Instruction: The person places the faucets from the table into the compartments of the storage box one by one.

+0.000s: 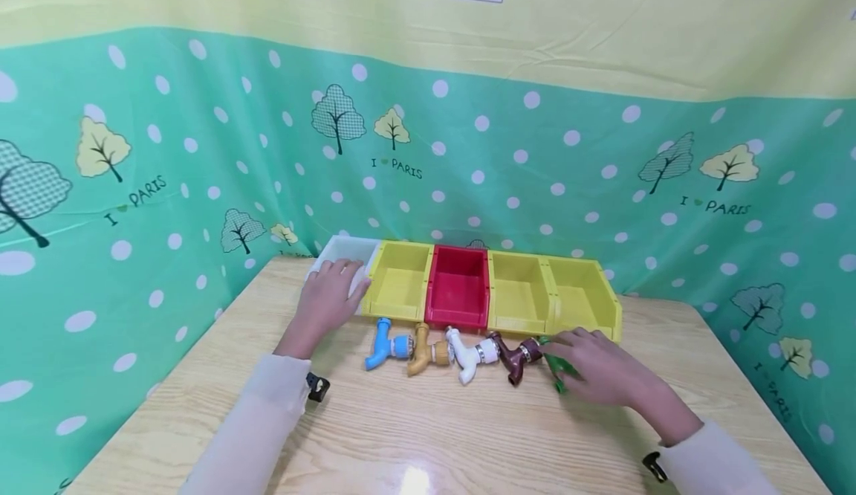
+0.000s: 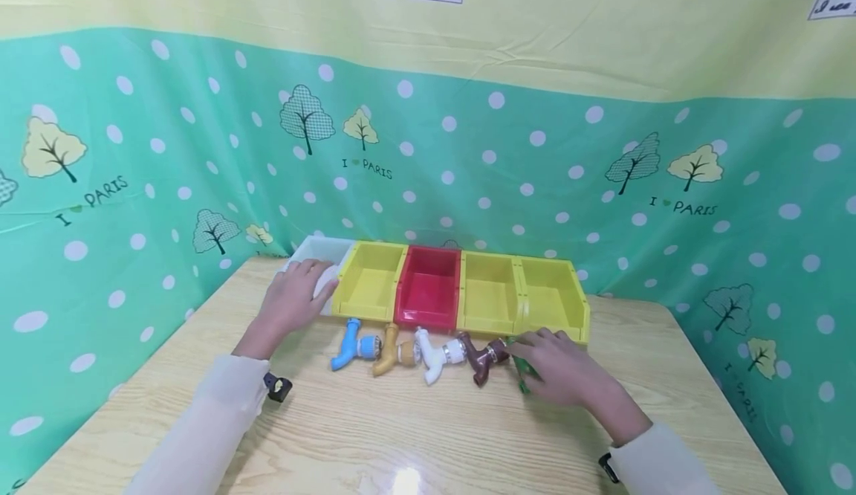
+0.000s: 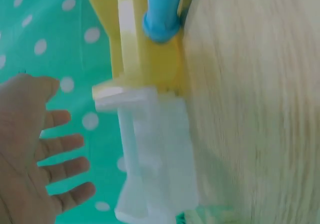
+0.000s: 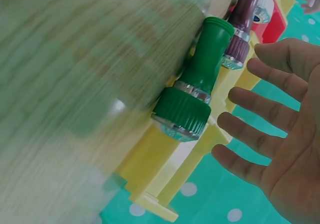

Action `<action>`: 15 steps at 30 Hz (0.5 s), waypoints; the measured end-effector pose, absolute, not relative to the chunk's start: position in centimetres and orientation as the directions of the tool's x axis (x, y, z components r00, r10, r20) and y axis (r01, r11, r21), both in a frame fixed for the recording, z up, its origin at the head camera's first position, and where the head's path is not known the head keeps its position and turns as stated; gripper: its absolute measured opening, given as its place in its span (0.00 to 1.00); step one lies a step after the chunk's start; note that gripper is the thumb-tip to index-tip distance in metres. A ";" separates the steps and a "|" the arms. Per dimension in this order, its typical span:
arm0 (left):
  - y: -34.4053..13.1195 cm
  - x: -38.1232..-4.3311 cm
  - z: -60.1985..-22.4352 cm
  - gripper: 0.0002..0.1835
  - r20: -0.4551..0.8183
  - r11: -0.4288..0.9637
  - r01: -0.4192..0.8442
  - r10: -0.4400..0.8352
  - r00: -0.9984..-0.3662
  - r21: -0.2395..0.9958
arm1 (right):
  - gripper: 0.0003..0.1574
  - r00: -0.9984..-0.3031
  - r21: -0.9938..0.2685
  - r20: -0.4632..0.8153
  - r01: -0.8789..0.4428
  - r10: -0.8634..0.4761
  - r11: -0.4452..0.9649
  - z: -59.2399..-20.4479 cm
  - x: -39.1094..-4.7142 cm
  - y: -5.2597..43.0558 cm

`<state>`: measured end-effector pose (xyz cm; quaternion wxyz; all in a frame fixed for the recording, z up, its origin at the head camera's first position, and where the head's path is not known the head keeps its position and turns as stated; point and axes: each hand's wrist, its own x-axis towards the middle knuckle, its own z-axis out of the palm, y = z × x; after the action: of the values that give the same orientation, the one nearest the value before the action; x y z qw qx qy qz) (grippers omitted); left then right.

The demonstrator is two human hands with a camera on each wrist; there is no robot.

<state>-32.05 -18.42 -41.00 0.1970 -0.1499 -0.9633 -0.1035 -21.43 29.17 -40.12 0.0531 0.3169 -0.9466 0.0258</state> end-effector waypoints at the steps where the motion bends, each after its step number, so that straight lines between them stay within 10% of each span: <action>1: -18.8 -32.2 -41.0 0.28 0.417 0.939 0.308 0.220 -0.882 0.155 | 0.23 -0.794 -0.021 0.111 -0.604 -0.598 0.797 -40.1 -21.4 29.3; 15: -23.4 -33.2 -41.9 0.25 0.425 0.919 0.128 -0.046 -0.904 0.372 | 0.24 -0.742 -0.041 0.065 -0.670 -0.667 0.741 -40.8 -21.7 30.6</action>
<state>-33.21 -23.39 -41.91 0.2181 -0.0214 -0.9551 -0.1995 -21.74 30.56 -40.81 0.0228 0.3585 -0.9327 0.0308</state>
